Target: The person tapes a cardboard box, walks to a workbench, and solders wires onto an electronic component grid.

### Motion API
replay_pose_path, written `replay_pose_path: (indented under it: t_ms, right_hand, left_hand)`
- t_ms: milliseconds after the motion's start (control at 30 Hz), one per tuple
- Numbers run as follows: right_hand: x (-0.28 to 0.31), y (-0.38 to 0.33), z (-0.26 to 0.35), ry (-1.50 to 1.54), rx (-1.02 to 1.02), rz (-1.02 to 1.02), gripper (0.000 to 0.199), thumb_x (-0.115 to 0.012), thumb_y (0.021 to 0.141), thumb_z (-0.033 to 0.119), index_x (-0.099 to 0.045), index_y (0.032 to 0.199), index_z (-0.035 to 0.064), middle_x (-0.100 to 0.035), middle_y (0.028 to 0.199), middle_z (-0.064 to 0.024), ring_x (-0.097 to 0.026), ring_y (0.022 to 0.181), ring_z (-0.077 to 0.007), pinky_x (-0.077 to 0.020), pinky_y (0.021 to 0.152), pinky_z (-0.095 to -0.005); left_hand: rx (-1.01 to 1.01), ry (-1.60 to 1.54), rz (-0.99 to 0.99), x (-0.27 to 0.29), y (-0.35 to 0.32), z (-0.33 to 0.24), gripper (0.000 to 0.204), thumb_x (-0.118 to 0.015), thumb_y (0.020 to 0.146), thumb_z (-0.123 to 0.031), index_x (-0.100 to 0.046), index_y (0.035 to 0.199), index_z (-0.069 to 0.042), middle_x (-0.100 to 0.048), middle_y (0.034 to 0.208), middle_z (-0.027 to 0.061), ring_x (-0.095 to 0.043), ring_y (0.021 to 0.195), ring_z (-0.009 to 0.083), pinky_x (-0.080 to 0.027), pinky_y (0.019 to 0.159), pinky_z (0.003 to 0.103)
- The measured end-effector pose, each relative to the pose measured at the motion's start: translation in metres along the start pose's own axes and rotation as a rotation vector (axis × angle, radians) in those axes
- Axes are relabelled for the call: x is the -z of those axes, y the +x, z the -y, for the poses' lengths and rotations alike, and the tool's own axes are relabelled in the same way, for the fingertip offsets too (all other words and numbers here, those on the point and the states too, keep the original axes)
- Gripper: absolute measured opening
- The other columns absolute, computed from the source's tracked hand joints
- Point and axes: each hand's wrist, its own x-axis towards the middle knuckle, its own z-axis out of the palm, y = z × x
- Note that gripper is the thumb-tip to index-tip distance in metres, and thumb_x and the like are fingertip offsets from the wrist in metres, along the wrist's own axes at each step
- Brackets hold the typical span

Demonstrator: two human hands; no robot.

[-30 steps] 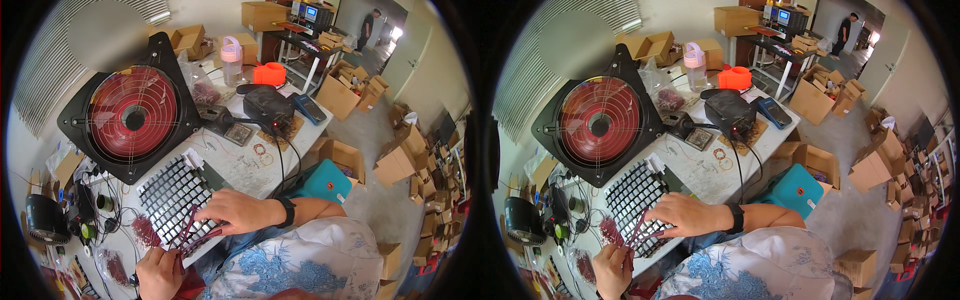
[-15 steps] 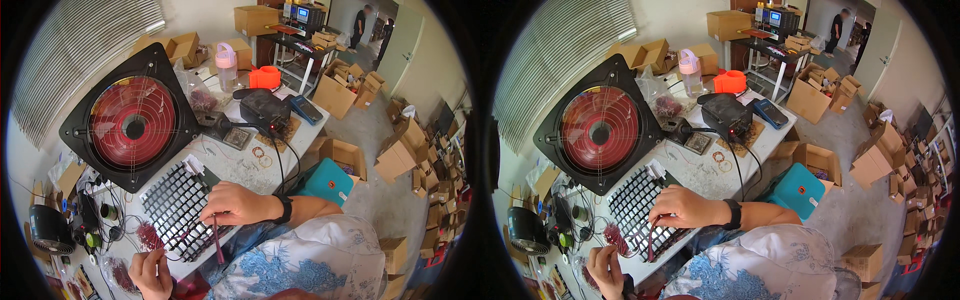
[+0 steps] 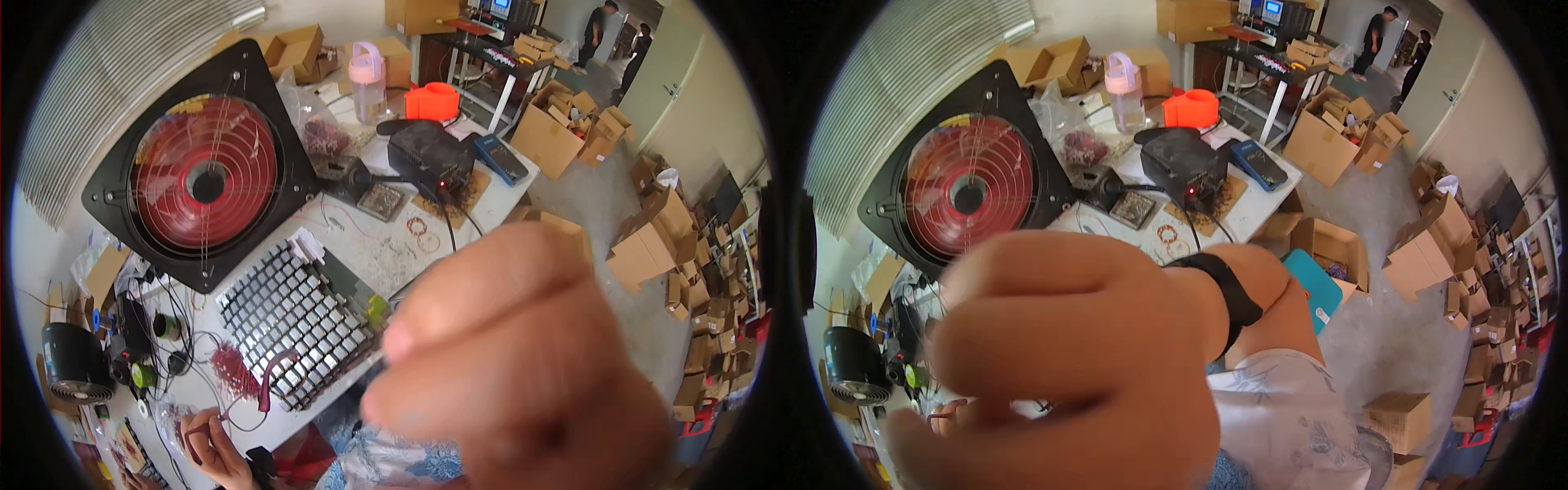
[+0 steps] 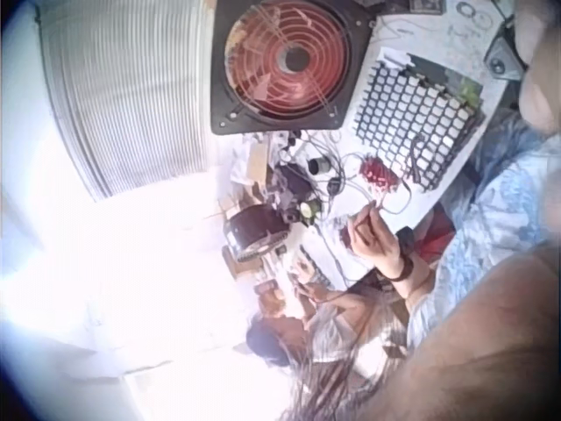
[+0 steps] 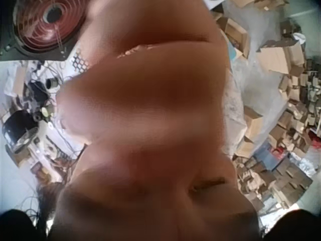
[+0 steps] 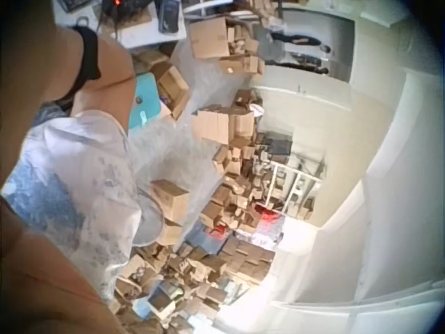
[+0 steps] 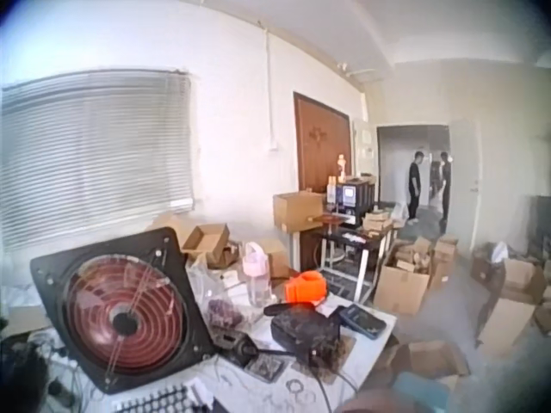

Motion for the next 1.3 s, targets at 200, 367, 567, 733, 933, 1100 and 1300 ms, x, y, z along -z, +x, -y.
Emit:
replay_pose_path:
  t_ms: [200,367,567,733,933,1100,1300]
  right_hand:
    - [-0.023,0.013,-0.005,0.097,0.073,-0.032,0.014,-0.063,0.071,0.024,-0.054,0.065,0.0146,-0.048,0.065,-0.002,-0.052,0.053,-0.0219,-0.0355,0.044,-0.0364]
    - [-0.085,0.026,0.007,0.052,0.164,0.192,0.018,-0.062,0.07,0.025,-0.051,0.061,0.0144,-0.05,0.067,0.0003,-0.053,0.049,-0.0186,-0.0368,0.037,-0.0342]
    - [0.055,0.053,0.071,0.293,-0.843,0.163,0.012,-0.062,0.081,0.015,-0.068,0.08,0.0043,-0.064,0.085,-0.0069,-0.059,0.068,-0.0193,-0.0476,0.058,-0.0311]
    - [0.049,0.025,0.069,0.513,-0.375,0.057,0.025,-0.059,0.087,0.019,-0.053,0.108,0.0061,-0.061,0.104,-0.0053,-0.056,0.092,-0.0166,-0.0426,0.074,-0.0317]
    - [0.044,0.011,0.073,0.769,0.268,-0.145,0.054,-0.055,0.095,0.022,-0.035,0.143,0.0084,-0.059,0.127,-0.0033,-0.053,0.121,-0.0131,-0.0364,0.093,-0.0323]
    - [0.07,-0.007,0.059,1.459,0.336,0.692,0.026,-0.046,0.093,0.019,-0.06,0.099,-0.001,-0.06,0.1,-0.0128,-0.057,0.09,-0.0257,-0.044,0.077,-0.0384]
    - [0.017,-0.076,0.013,0.702,-0.848,0.583,0.046,-0.075,0.079,0.02,-0.056,0.118,0.004,-0.055,0.094,-0.0091,-0.057,0.084,-0.0257,-0.0478,0.076,-0.0393]
  left_hand:
    - [-0.057,-0.007,0.084,-0.018,0.007,0.013,0.008,-0.06,0.087,0.002,-0.066,0.093,0.002,-0.063,0.081,0.0145,-0.059,0.067,0.0244,-0.047,0.062,0.032]
    - [-0.229,0.37,-0.22,-0.011,-0.04,0.09,0.008,-0.061,0.09,-0.003,-0.064,0.092,0.003,-0.064,0.084,0.0139,-0.058,0.064,0.0234,-0.048,0.059,0.032]
    - [-0.095,0.065,0.035,-0.023,-0.01,0.043,0.011,-0.05,0.091,-0.001,-0.059,0.088,0.006,-0.057,0.077,0.0131,-0.054,0.068,0.025,-0.042,0.061,0.035]
    - [-0.018,-0.091,0.146,-0.024,-0.007,0.032,0.009,-0.049,0.089,0.006,-0.058,0.088,0.006,-0.055,0.081,0.0116,-0.051,0.069,0.0196,-0.041,0.063,0.03]
    - [0.042,-0.087,0.122,-0.032,-0.006,0.022,0.007,-0.051,0.088,0.005,-0.054,0.082,0.007,-0.052,0.077,0.0107,-0.048,0.064,0.0182,-0.038,0.06,0.029]
    - [0.006,-0.244,0.06,-0.04,-0.011,0.033,0.008,-0.05,0.089,0.005,-0.056,0.083,0.006,-0.051,0.073,0.0102,-0.047,0.063,0.0183,-0.036,0.058,0.029]
    - [-0.069,-0.082,-0.003,-0.028,-0.006,0.013,0.012,-0.05,0.091,-0.001,-0.061,0.089,0.004,-0.053,0.075,0.0099,-0.047,0.065,0.0176,-0.036,0.059,0.03]
